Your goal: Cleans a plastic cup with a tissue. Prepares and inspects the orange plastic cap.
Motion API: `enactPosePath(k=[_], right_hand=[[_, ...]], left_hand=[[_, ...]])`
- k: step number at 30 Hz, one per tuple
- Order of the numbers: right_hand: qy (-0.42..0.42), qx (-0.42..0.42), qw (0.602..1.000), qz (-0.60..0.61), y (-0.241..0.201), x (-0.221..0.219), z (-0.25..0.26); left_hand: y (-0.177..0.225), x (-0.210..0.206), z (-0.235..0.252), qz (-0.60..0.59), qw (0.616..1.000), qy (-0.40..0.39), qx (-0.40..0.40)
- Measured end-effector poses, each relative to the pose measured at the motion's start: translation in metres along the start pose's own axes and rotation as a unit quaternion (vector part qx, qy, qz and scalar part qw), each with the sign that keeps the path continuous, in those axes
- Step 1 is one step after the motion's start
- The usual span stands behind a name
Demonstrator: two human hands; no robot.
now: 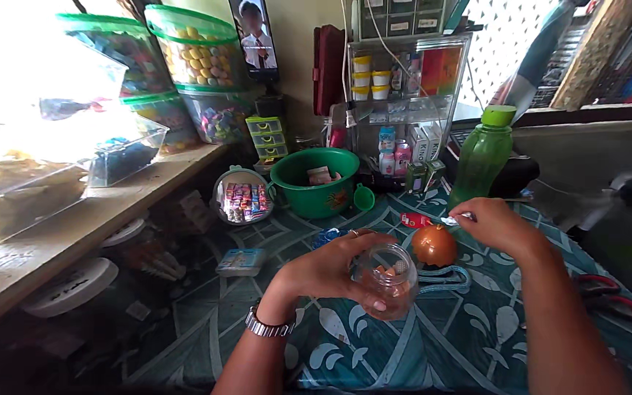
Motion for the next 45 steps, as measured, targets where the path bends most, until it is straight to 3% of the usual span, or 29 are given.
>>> enactPosePath(k=[3,9,12,14,17,19,21,23,26,28,31,33,36,38,43,45], right_hand=[[0.008,0.010,1.000,0.013,-0.003,-0.003,0.002],[-0.192,-0.025,0.980,-0.036,-0.001,-0.068,0.004],[-0.136,-0.005,0.991,-0.009,-0.002,-0.052,0.006],[-0.029,0.033,0.996,0.072,-0.010,-0.023,0.003],[0.120,0.129,0.965,0.192,-0.029,0.009,-0.006],[0.186,0.179,0.931,0.257,-0.043,0.017,-0.013],[0.221,0.214,0.898,0.314,-0.055,0.018,-0.019],[0.225,0.242,0.875,0.355,-0.065,0.014,-0.024],[0.194,0.257,0.875,0.361,-0.066,0.007,-0.022],[0.210,0.242,0.888,0.330,-0.057,0.011,-0.017],[0.325,0.192,0.879,0.290,-0.046,0.030,-0.020],[0.382,0.240,0.855,0.257,-0.061,0.035,-0.033],[0.354,0.331,0.847,0.218,-0.099,0.002,-0.050],[0.346,0.342,0.851,0.199,-0.110,-0.018,-0.052],[0.309,0.271,0.858,0.308,-0.090,-0.004,-0.041],[0.260,0.193,0.870,0.371,-0.078,-0.001,-0.031]], left_hand=[[0.001,0.008,0.000,-0.025,0.997,0.068,-0.012],[0.004,0.030,0.005,-0.106,0.964,0.243,-0.015],[0.005,0.035,0.005,-0.112,0.946,0.302,-0.030],[0.007,0.037,0.005,-0.103,0.931,0.345,-0.052],[0.012,0.035,0.012,-0.050,0.916,0.384,-0.102],[0.023,0.032,0.025,0.000,0.921,0.381,-0.086],[0.034,0.025,0.041,-0.002,0.945,0.325,-0.027],[0.039,0.014,0.056,-0.092,0.963,0.253,0.020],[0.034,0.001,0.070,-0.272,0.941,0.196,0.037],[0.028,0.000,0.072,-0.303,0.929,0.207,0.037],[0.014,0.007,0.069,-0.259,0.924,0.279,0.046],[0.008,0.010,0.065,-0.225,0.919,0.315,0.066],[0.011,0.002,0.061,-0.215,0.914,0.332,0.090],[0.016,-0.002,0.059,-0.188,0.915,0.348,0.083],[0.028,-0.005,0.054,-0.073,0.955,0.289,0.005],[0.031,-0.007,0.056,-0.080,0.955,0.284,-0.033]])
Point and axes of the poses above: each hand's wrist, its own z-axis towards the middle knuckle, its own x-axis out of the back of the hand, y = z × x, the point moved 6 cm from there along z, towards the middle knuckle, and after that the axes turned 13 degrees about y, right-handed, at the moved point
